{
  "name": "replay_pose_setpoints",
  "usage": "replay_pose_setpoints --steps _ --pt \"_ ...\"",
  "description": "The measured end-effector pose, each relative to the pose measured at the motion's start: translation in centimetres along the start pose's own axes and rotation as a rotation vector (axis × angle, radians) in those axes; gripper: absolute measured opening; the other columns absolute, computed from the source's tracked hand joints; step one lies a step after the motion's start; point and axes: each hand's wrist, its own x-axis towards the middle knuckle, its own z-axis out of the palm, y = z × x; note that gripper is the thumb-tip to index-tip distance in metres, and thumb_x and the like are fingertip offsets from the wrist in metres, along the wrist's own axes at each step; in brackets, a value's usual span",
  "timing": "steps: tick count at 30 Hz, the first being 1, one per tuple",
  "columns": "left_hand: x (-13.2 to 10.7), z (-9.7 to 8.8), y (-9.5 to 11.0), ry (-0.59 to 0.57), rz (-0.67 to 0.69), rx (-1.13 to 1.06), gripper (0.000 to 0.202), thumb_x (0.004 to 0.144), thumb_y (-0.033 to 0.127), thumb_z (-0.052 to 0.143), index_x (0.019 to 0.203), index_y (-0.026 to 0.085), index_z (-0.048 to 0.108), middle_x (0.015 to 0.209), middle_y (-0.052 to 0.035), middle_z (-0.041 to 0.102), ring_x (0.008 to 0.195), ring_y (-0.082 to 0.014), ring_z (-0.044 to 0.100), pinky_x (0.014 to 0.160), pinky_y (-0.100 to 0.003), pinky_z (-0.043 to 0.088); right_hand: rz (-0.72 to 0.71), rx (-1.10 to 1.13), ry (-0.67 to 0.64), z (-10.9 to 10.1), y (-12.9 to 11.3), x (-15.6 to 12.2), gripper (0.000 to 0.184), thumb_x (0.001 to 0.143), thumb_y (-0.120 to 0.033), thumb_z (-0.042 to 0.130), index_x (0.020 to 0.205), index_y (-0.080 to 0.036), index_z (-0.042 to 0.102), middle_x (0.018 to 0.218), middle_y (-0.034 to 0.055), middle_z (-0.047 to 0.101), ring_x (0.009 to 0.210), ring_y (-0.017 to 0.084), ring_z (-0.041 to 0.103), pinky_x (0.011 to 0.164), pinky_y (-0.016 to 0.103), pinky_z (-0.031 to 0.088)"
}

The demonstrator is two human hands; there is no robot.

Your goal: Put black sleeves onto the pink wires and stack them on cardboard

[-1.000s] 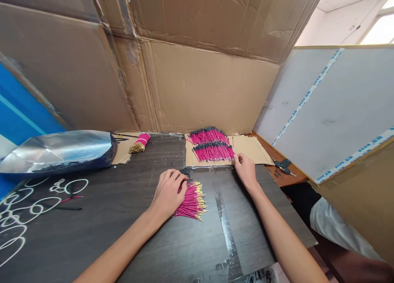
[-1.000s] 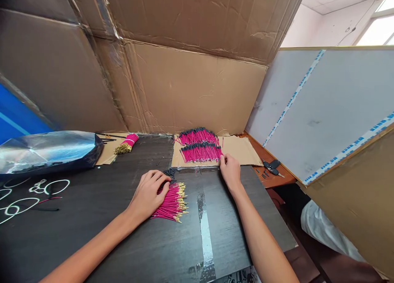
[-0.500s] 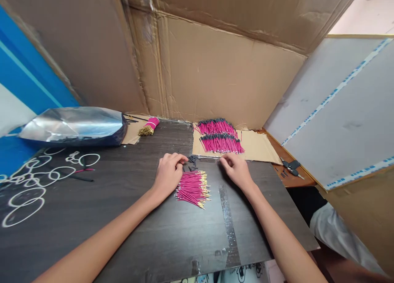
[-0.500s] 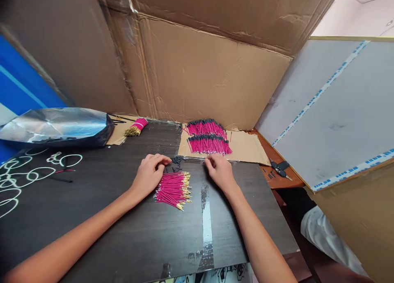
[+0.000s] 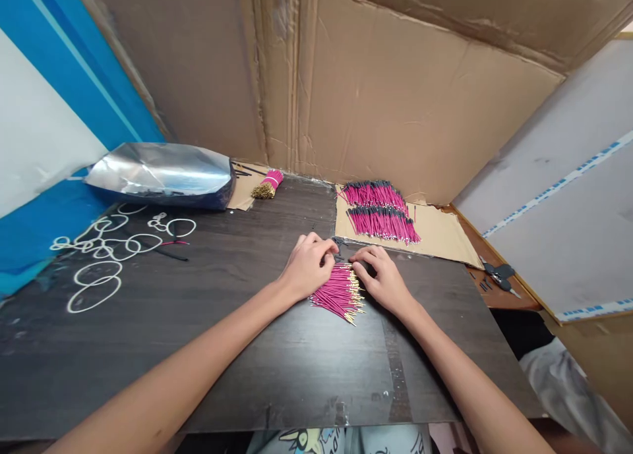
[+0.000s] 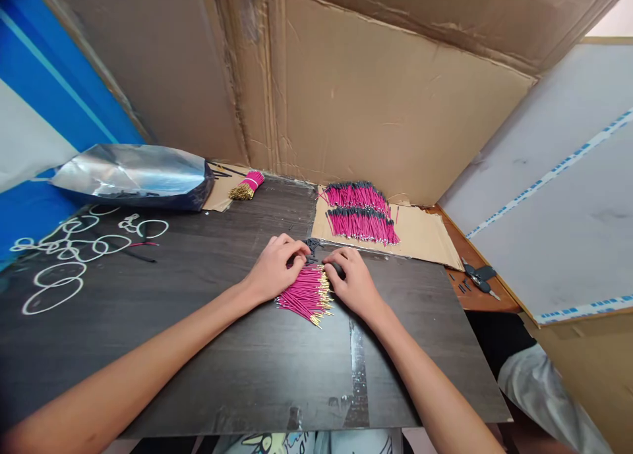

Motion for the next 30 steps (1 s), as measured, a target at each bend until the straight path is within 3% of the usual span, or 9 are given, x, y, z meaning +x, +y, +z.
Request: replay_pose_setpoints --steps 5,11,17,21,27,30 --pt "-0.8 0.4 0.7 -0.057 0.122 0.045 0.013 0.086 0.018 0.057 0.091 0.019 0.069 0.088 -0.0052 0.07 0.096 -0.0249 0.058 0.09 -0.042 0.045 -0.017 -0.004 -0.053 0.0 0.2 0.0 0.009 0.094 -0.026 0.063 0.1 -0.024 0.071 0.109 0.007 0.068 0.11 0.027 0.058 0.1 0.045 0.044" --pt "-0.9 0.7 1.2 -0.091 0.114 0.052 0.011 0.087 0.02 0.058 0.093 0.02 0.068 0.091 -0.0049 0.072 0.098 -0.0257 0.056 0.089 -0.043 0.043 0.021 0.027 -0.093 -0.2 0.2 0.0 0.009 0.096 -0.026 0.06 0.089 -0.023 0.066 0.111 0.0067 0.068 0.111 0.027 0.057 0.102 0.047 0.041" --pt "-0.7 0.8 1.3 -0.134 0.133 0.102 0.018 0.091 0.024 0.054 0.085 0.019 0.07 0.092 -0.0071 0.07 0.096 -0.0261 0.054 0.089 -0.043 0.042 -0.033 0.152 -0.083 -0.4 0.2 0.3 0.013 0.1 -0.029 0.056 0.094 -0.023 0.067 0.108 0.0062 0.07 0.108 0.024 0.06 0.101 0.043 0.043" --pt "-0.7 0.6 1.3 -0.138 0.131 0.088 0.018 0.091 0.023 0.052 0.081 0.019 0.067 0.09 -0.0063 0.068 0.093 -0.0247 0.052 0.087 -0.042 0.041 0.084 0.245 -0.038 -0.4 0.9 1.2 0.02 0.102 -0.032 0.053 0.102 -0.022 0.071 0.105 0.0059 0.071 0.098 0.023 0.063 0.091 0.037 0.047" --pt "-0.5 0.4 1.3 -0.137 0.136 0.074 0.025 0.094 0.024 0.048 0.077 0.019 0.066 0.085 -0.0049 0.069 0.09 -0.0231 0.052 0.085 -0.04 0.04 -0.028 0.066 -0.086 0.5 1.7 2.7 0.006 0.092 -0.027 0.071 0.098 -0.025 0.074 0.099 0.0024 0.069 0.098 0.021 0.061 0.09 0.035 0.044" --pt "-0.4 0.3 1.3 -0.141 0.14 0.083 0.026 0.093 0.023 0.048 0.076 0.019 0.066 0.084 -0.0048 0.069 0.088 -0.0229 0.052 0.084 -0.04 0.04 0.003 -0.033 -0.106 1.0 1.6 3.3 0.003 0.093 -0.029 0.072 0.093 -0.026 0.072 0.095 0.0018 0.066 0.092 0.02 0.059 0.082 0.032 0.043"
